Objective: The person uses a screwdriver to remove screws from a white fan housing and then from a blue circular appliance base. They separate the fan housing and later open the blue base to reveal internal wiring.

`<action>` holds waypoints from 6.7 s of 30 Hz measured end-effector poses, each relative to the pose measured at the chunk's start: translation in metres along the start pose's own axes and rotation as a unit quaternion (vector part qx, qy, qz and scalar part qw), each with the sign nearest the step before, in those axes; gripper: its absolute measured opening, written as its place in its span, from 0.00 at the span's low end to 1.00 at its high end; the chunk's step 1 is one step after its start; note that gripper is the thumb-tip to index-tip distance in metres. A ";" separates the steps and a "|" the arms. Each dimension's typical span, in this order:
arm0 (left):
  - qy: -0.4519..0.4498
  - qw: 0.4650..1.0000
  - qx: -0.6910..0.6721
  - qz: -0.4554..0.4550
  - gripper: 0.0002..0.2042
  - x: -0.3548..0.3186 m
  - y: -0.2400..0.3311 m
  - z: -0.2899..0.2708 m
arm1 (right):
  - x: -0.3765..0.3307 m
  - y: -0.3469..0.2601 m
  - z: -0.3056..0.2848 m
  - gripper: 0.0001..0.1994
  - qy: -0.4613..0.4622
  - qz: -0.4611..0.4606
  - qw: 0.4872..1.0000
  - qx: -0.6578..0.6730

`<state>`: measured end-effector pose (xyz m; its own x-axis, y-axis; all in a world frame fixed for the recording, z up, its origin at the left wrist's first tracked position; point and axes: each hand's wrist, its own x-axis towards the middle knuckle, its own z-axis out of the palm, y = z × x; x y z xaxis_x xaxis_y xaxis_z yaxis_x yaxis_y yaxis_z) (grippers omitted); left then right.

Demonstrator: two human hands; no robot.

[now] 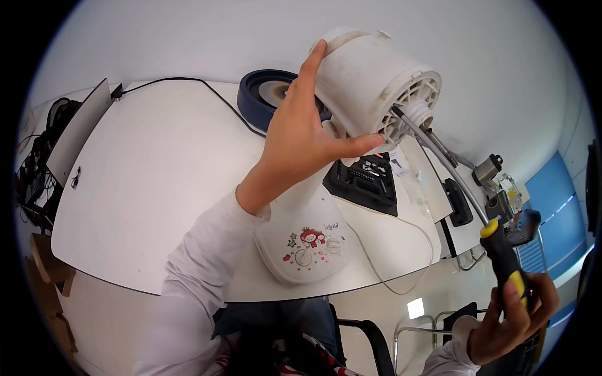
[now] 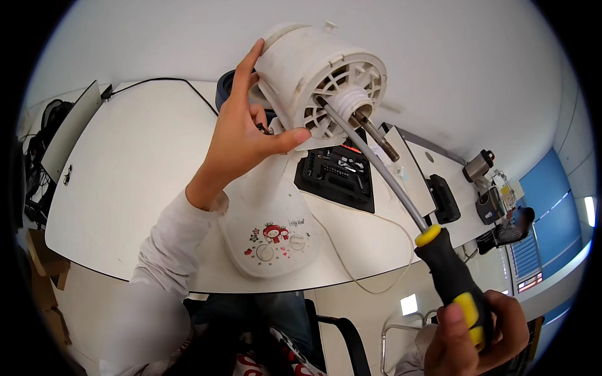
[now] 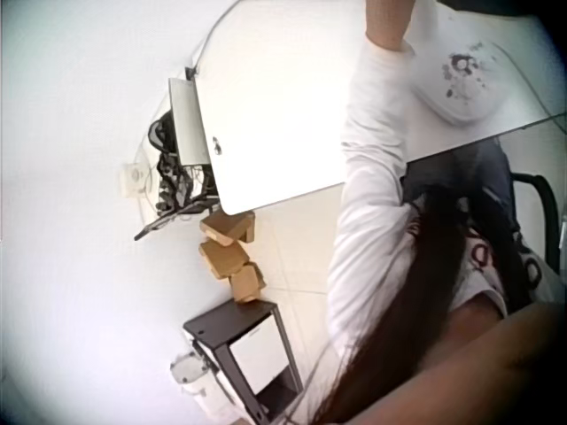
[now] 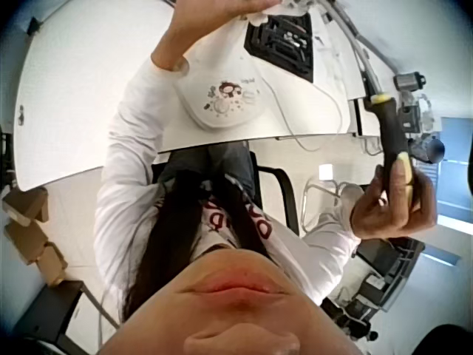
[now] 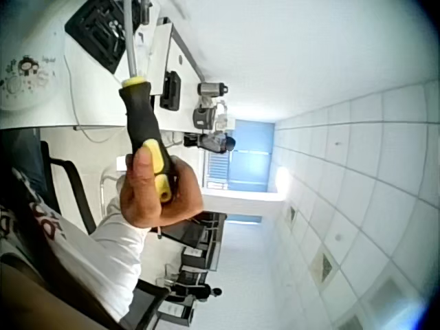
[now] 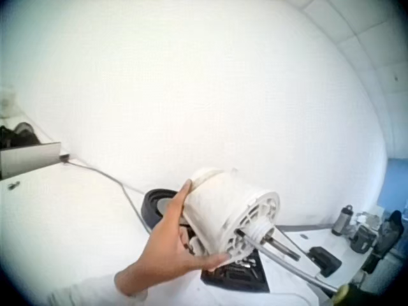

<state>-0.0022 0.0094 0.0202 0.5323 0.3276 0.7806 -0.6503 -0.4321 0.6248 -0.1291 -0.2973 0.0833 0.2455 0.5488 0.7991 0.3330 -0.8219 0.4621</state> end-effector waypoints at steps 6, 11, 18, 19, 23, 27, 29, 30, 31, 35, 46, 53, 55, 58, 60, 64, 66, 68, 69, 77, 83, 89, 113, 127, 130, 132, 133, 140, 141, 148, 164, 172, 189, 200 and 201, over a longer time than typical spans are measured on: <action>-0.007 1.000 0.012 -0.014 0.58 0.001 0.002 0.003 | 0.005 0.019 -0.002 0.24 -0.016 -0.010 0.999 0.038; -0.004 0.999 0.038 -0.020 0.59 -0.001 0.003 0.001 | 0.004 0.002 0.008 0.31 -0.087 0.125 0.983 0.105; 0.005 0.999 0.044 -0.012 0.59 -0.001 0.003 0.003 | 0.012 0.002 0.002 0.20 -0.068 -0.076 0.994 0.043; 0.006 0.999 0.049 -0.010 0.59 -0.001 0.003 0.003 | 0.012 -0.005 0.004 0.25 -0.067 -0.075 0.994 0.038; 0.005 0.998 0.054 -0.010 0.59 -0.001 0.003 0.001 | 0.015 -0.003 0.011 0.24 -0.060 -0.157 0.986 0.013; 0.010 0.999 0.051 0.003 0.59 0.000 0.000 0.006 | 0.016 -0.008 0.000 0.25 -0.103 -0.078 0.991 0.026; 0.006 0.998 0.055 -0.010 0.59 0.000 0.003 0.001 | 0.005 -0.002 0.010 0.26 -0.066 -0.066 0.993 0.068; 0.003 0.998 0.056 -0.016 0.59 -0.001 0.004 -0.001 | 0.001 0.000 0.014 0.26 -0.048 -0.060 0.993 0.088; 0.007 0.999 0.053 -0.010 0.59 -0.001 0.004 0.002 | 0.006 0.000 0.010 0.24 -0.048 -0.056 0.993 0.094; 0.021 0.998 0.055 0.019 0.59 -0.002 0.005 0.005 | 0.013 -0.008 0.003 0.11 -0.003 -0.028 0.997 0.076; 0.019 0.998 0.046 0.024 0.59 0.000 0.006 0.004 | 0.013 0.002 0.002 0.36 -0.116 0.046 0.988 0.094; 0.010 0.999 0.045 0.028 0.60 0.001 0.006 0.003 | 0.016 0.006 0.003 0.22 -0.118 0.066 0.984 0.118; 0.017 0.999 0.026 0.029 0.59 0.002 0.004 0.005 | 0.016 0.010 -0.002 0.23 -0.200 0.102 0.959 0.174; 0.029 0.998 0.024 0.050 0.58 0.003 -0.003 0.007 | 0.020 0.004 0.009 0.28 -0.144 0.080 0.953 0.253; 0.031 0.997 0.035 0.055 0.58 0.002 -0.004 0.003 | 0.008 0.010 0.016 0.35 -0.099 0.077 0.965 0.231; 0.024 0.999 0.030 0.033 0.57 0.001 0.000 0.004 | 0.000 0.019 0.014 0.27 -0.062 0.072 0.981 0.168; 0.023 0.999 0.016 0.023 0.57 0.001 0.000 0.009 | 0.003 0.020 0.004 0.24 -0.103 0.132 0.956 0.241; 0.024 0.999 0.011 0.018 0.57 0.000 0.003 0.011 | 0.004 0.018 0.005 0.29 -0.108 0.186 0.942 0.258; 0.026 0.999 0.011 0.029 0.57 0.001 0.001 0.012 | 0.003 0.020 0.009 0.30 -0.102 0.196 0.937 0.272; 0.016 0.999 0.024 0.024 0.57 0.002 0.002 0.004 | 0.003 0.014 0.023 0.31 -0.061 0.024 0.970 0.235; 0.028 0.999 0.028 0.026 0.57 0.000 0.000 0.008 | 0.006 0.017 0.020 0.28 -0.046 0.098 0.975 0.196; 0.018 0.999 0.022 0.022 0.57 0.002 0.000 0.005 | 0.010 0.010 0.022 0.31 -0.026 0.061 0.975 0.212; 0.020 0.998 0.039 0.037 0.59 0.000 -0.003 0.009 | 0.002 0.019 0.021 0.17 -0.080 0.054 0.969 0.229; 0.028 0.996 0.079 0.038 0.59 0.000 0.000 0.006 | 0.015 0.008 0.011 0.20 -0.095 0.030 0.978 0.185; 0.029 0.996 0.079 0.025 0.59 -0.002 0.002 0.009 | 0.009 0.015 0.012 0.18 -0.156 0.124 0.933 0.300; 0.030 0.995 0.086 0.027 0.60 -0.003 0.002 0.009 | 0.016 0.008 0.010 0.19 -0.190 0.252 0.868 0.384; 0.033 0.995 0.090 0.033 0.59 -0.003 0.002 0.009 | 0.017 0.006 0.012 0.19 -0.189 0.284 0.837 0.428; 0.028 0.995 0.093 0.023 0.59 -0.003 0.003 0.006 | 0.027 0.008 0.010 0.26 -0.256 0.377 0.704 0.545; 0.028 0.995 0.089 0.031 0.59 -0.002 0.003 0.006 | 0.029 0.009 0.008 0.26 -0.274 0.388 0.680 0.559; 0.017 0.995 0.093 0.025 0.59 -0.002 0.008 0.005 | 0.031 0.016 0.006 0.28 -0.317 0.403 0.598 0.616; -0.034 0.998 -0.010 -0.046 0.50 -0.002 -0.007 -0.024 | -0.044 0.032 0.010 0.16 0.049 0.234 0.809 0.537; -0.161 0.889 0.385 -0.190 0.14 -0.059 -0.086 -0.134 | 0.013 0.023 0.043 0.33 0.110 -0.003 0.672 0.733; -0.192 0.819 0.531 -0.103 0.12 -0.131 -0.106 -0.137 | -0.027 0.027 0.073 0.32 0.113 0.063 0.684 0.718; -0.188 0.786 0.586 0.056 0.22 -0.146 -0.024 -0.136 | 0.002 0.001 0.072 0.32 0.203 0.063 0.746 0.631; -0.194 0.824 0.530 0.050 0.22 -0.152 -0.002 -0.127 | 0.003 -0.001 0.073 0.32 0.212 0.069 0.754 0.618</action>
<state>-0.1507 0.0669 -0.0973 0.7716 0.0426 0.6347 0.0291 -0.9991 0.0317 -0.0621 -0.2832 0.0572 0.1300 0.1574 0.9789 0.9891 0.0478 -0.1391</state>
